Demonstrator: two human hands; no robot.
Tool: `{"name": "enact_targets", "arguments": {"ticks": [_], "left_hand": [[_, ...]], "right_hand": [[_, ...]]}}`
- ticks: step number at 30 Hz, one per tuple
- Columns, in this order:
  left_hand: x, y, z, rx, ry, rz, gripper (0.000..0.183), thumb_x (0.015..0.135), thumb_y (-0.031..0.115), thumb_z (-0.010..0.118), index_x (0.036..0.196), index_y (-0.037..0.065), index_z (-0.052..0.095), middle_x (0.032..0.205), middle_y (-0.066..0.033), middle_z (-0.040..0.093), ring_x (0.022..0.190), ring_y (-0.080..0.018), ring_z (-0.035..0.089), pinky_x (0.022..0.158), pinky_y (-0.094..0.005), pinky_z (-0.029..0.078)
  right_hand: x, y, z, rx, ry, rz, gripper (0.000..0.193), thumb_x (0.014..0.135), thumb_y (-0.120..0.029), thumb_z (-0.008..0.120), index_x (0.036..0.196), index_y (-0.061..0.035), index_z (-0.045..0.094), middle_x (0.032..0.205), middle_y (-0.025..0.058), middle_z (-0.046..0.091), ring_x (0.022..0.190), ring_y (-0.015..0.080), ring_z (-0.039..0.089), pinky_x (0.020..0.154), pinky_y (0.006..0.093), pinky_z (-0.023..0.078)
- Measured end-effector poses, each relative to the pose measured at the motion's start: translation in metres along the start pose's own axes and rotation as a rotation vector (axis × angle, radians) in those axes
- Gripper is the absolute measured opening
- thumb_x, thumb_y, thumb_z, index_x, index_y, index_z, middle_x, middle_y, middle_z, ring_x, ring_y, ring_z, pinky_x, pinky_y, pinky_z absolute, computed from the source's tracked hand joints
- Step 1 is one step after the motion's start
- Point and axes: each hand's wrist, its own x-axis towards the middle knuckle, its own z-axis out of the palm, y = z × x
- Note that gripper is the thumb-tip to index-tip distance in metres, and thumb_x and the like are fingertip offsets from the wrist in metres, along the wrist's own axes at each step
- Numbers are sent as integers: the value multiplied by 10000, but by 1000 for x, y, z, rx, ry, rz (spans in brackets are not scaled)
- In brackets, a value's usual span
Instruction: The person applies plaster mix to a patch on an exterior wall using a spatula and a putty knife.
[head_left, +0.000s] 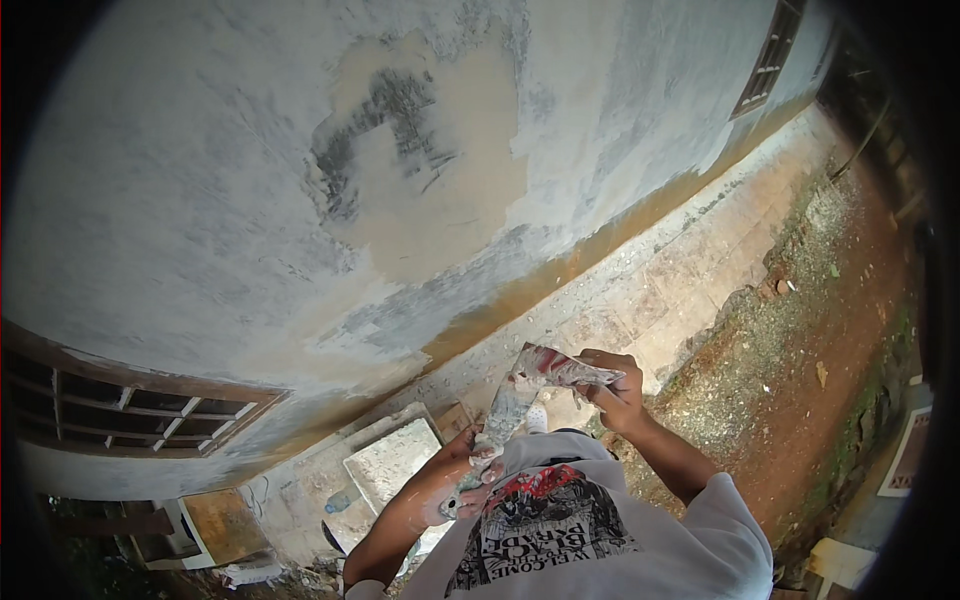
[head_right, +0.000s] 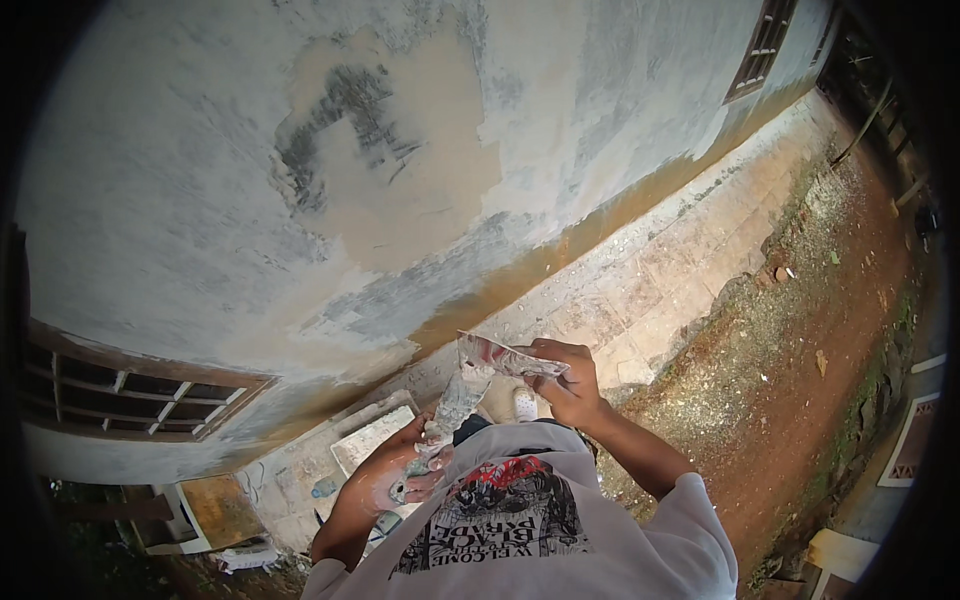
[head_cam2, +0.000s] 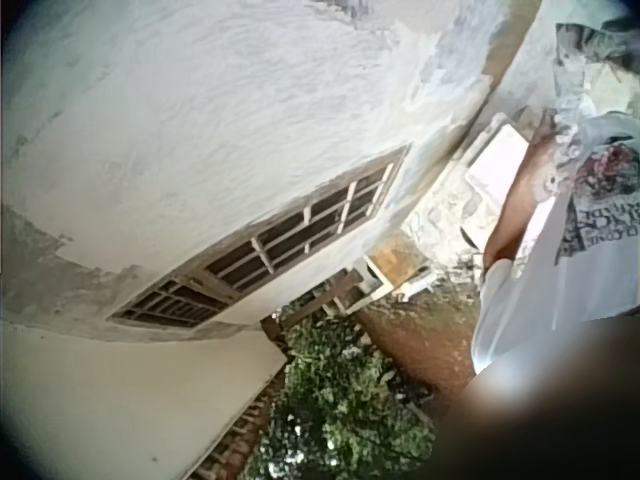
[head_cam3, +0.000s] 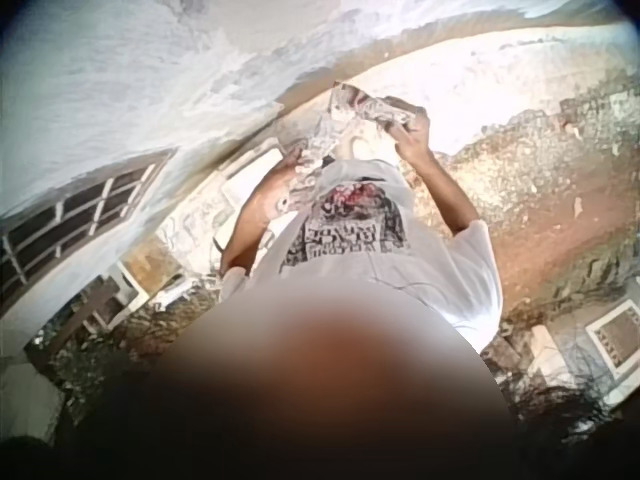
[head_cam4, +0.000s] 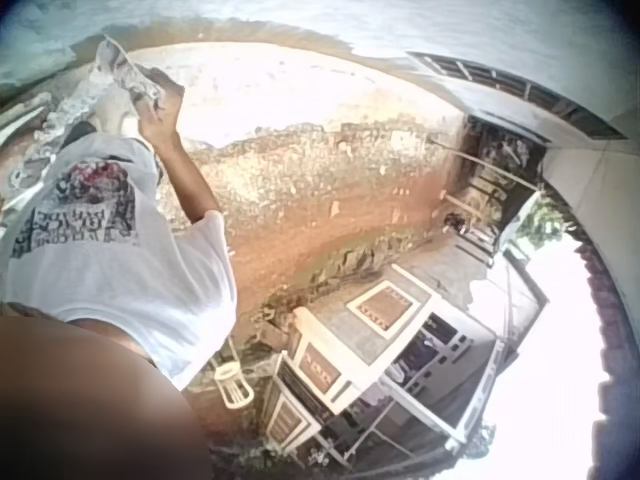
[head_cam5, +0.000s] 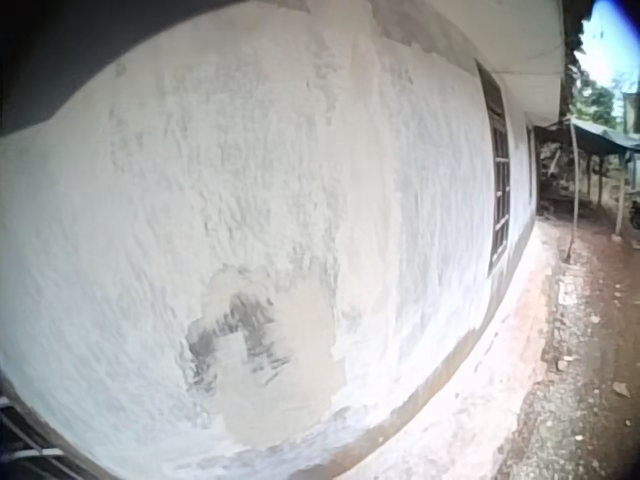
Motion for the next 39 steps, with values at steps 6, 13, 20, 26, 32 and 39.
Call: {"name": "enact_targets", "arguments": {"ticks": [6,13,20,26,32,39], "left_hand": [[1,0,2,-62,-29,-39,543,939,118,563,1414,194,310,791,-84,516,422,-99,422,327,-232,329],[11,0,3,-11,22,1,520,940,134,566,1395,195,321,764,-72,506,409,-95,416,317,-236,320],[11,4,3,-13,-53,78,485,932,126,587,1350,187,350,773,-72,505,409,-95,415,328,-236,323],[28,13,1,523,64,475,295,981,83,526,1225,83,361,777,-52,505,461,-89,443,397,-248,360],[42,11,-51,1808,361,952,170,836,34,634,1003,45,603,852,-151,570,660,-271,645,540,-386,506],[21,9,-76,2177,422,909,128,849,81,632,976,64,621,802,-122,553,655,-264,632,540,-374,512]], "right_hand": [[4,3,-2,-185,-50,-320,369,686,50,566,1034,42,687,1014,200,707,620,245,571,588,324,477],[-5,13,0,-341,-144,-363,462,629,52,576,1073,19,702,1097,161,706,621,239,553,595,319,480],[-26,41,7,-208,-19,80,313,740,34,548,1024,40,680,889,134,708,667,213,597,635,310,493],[-42,88,29,557,319,611,225,852,-47,483,979,-4,664,917,77,690,784,169,637,738,313,504],[-23,68,18,978,301,1063,307,891,-176,380,1034,-60,626,894,85,677,764,199,635,613,334,493],[-16,58,-4,1018,352,919,246,876,-120,439,1023,-43,621,861,81,665,749,199,635,631,346,503]]}}
